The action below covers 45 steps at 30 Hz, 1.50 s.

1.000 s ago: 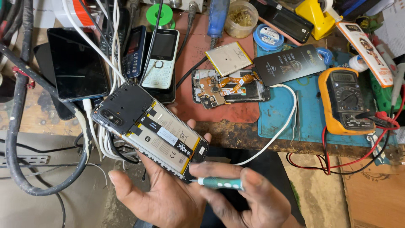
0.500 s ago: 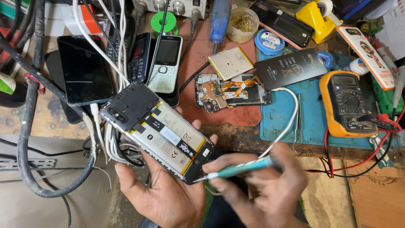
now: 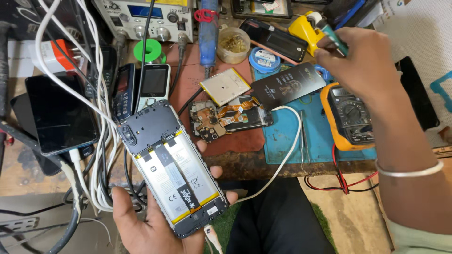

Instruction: The person uses a screwdriver to remove screws from the back of a disassembled smartphone. They then lift and remove a black metal plate covering the upper part of the phone's internals. The phone remains connected to a white charging cable throughout.

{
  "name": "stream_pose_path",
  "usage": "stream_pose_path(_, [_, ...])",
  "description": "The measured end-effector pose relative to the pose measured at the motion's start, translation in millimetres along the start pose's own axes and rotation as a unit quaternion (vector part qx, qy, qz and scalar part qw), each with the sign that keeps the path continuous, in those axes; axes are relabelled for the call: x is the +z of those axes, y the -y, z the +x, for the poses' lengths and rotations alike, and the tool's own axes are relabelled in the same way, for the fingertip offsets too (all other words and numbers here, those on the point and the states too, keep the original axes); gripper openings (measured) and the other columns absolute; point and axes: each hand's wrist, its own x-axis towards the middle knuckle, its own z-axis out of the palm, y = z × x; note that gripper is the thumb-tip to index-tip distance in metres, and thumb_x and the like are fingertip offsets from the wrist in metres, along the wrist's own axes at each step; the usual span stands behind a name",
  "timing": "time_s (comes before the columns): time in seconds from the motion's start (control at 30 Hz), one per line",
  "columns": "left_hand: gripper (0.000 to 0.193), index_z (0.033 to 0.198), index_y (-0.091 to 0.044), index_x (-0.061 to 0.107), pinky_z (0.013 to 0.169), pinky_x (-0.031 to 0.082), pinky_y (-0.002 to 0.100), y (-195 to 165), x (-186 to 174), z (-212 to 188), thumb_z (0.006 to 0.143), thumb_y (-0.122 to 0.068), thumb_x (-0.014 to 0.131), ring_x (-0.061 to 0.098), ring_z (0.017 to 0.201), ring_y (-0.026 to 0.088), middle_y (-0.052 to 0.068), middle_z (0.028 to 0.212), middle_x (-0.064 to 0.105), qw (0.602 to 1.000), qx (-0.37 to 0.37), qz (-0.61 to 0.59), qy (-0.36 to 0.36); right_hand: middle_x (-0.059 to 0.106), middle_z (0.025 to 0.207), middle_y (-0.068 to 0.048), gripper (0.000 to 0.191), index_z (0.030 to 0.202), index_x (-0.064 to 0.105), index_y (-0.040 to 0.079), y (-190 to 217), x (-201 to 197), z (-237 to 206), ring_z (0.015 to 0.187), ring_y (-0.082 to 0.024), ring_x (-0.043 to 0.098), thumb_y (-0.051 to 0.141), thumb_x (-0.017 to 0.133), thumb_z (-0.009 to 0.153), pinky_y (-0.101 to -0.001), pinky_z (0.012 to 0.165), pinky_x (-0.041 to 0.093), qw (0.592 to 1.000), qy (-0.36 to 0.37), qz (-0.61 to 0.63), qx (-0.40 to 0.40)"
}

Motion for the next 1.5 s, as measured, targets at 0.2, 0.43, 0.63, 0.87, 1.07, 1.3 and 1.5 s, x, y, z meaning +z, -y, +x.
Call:
stream_pose_path(0.2, [0.097, 0.166, -0.009, 0.023, 0.097, 0.046, 0.078, 9.8, 5.4, 0.0, 0.099, -0.079, 0.013, 0.052, 0.129, 0.055, 0.032, 0.158, 0.036, 1.0, -0.002, 0.011, 0.004, 0.07, 0.085, -0.024, 0.043, 0.119, 0.075, 0.001, -42.9, 28.2, 39.7, 0.081, -0.041, 0.071, 0.033, 0.077, 0.089, -0.0504, 0.08, 0.055, 0.984, 0.143, -0.1, -0.014])
stream_pose_path(0.43, [0.095, 0.165, -0.011, 0.023, 0.096, 0.046, 0.08, 18.7, 8.7, -6.7, 0.099, -0.078, 0.014, 0.052, 0.13, 0.056, 0.031, 0.158, 0.037, 1.0, -0.003, 0.009, -0.016, 0.072, 0.093, -0.024, 0.037, 0.118, 0.078, 0.012, -57.4, 45.7, 37.4, 0.088, -0.043, 0.07, 0.037, 0.073, 0.09, -0.055, 0.082, 0.055, 0.972, 0.18, -0.15, 0.004])
stream_pose_path(0.63, [0.093, 0.165, -0.011, 0.024, 0.097, 0.046, 0.08, 20.4, 10.5, -11.5, 0.1, -0.076, 0.015, 0.052, 0.129, 0.056, 0.032, 0.158, 0.037, 1.0, -0.007, -0.006, 0.003, 0.073, 0.094, -0.021, 0.038, 0.116, 0.079, 0.013, -57.8, 49.0, 32.8, 0.09, -0.041, 0.07, 0.039, 0.075, 0.089, -0.0532, 0.082, 0.056, 0.972, 0.171, -0.162, -0.022])
stream_pose_path(0.87, [0.094, 0.166, -0.008, 0.023, 0.096, 0.046, 0.079, 13.3, 17.8, -18.2, 0.1, -0.076, 0.017, 0.051, 0.129, 0.057, 0.032, 0.158, 0.036, 1.0, 0.013, -0.027, 0.003, 0.068, 0.11, -0.016, 0.033, 0.112, 0.076, 0.004, -54.6, 31.9, 32.2, 0.103, -0.038, 0.066, 0.036, 0.07, 0.107, -0.0506, 0.084, 0.053, 0.994, 0.017, -0.094, -0.045])
stream_pose_path(1.07, [0.094, 0.165, -0.009, 0.024, 0.096, 0.047, 0.079, 9.4, 16.3, -17.8, 0.099, -0.076, 0.018, 0.051, 0.13, 0.057, 0.031, 0.158, 0.037, 1.0, 0.008, -0.029, -0.006, 0.069, 0.108, -0.014, 0.031, 0.112, 0.077, 0.006, -42.8, 33.8, 29.9, 0.101, -0.039, 0.066, 0.033, 0.073, 0.097, -0.0523, 0.079, 0.054, 0.986, 0.05, -0.136, -0.08])
stream_pose_path(1.3, [0.096, 0.168, -0.005, 0.028, 0.091, 0.054, 0.074, 12.9, 14.0, -12.4, 0.102, -0.074, 0.02, 0.058, 0.127, 0.052, 0.032, 0.158, 0.043, 0.996, 0.031, 0.064, -0.044, 0.06, 0.112, -0.024, 0.044, 0.124, 0.068, -0.005, 27.5, -4.5, 12.5, 0.102, -0.043, 0.062, 0.03, 0.07, 0.098, -0.0531, 0.088, 0.05, 0.997, 0.042, -0.049, -0.051])
stream_pose_path(1.5, [0.084, 0.154, 0.001, 0.04, 0.088, 0.058, 0.064, 10.8, 5.2, -4.9, 0.102, -0.063, 0.023, 0.065, 0.114, 0.046, 0.03, 0.138, 0.058, 0.979, -0.002, 0.172, -0.109, 0.063, 0.104, -0.016, 0.026, 0.116, 0.07, -0.004, 115.9, -55.0, -62.7, 0.096, -0.025, 0.065, 0.009, 0.075, 0.093, -0.0362, 0.083, 0.053, 0.981, 0.03, 0.142, -0.128])
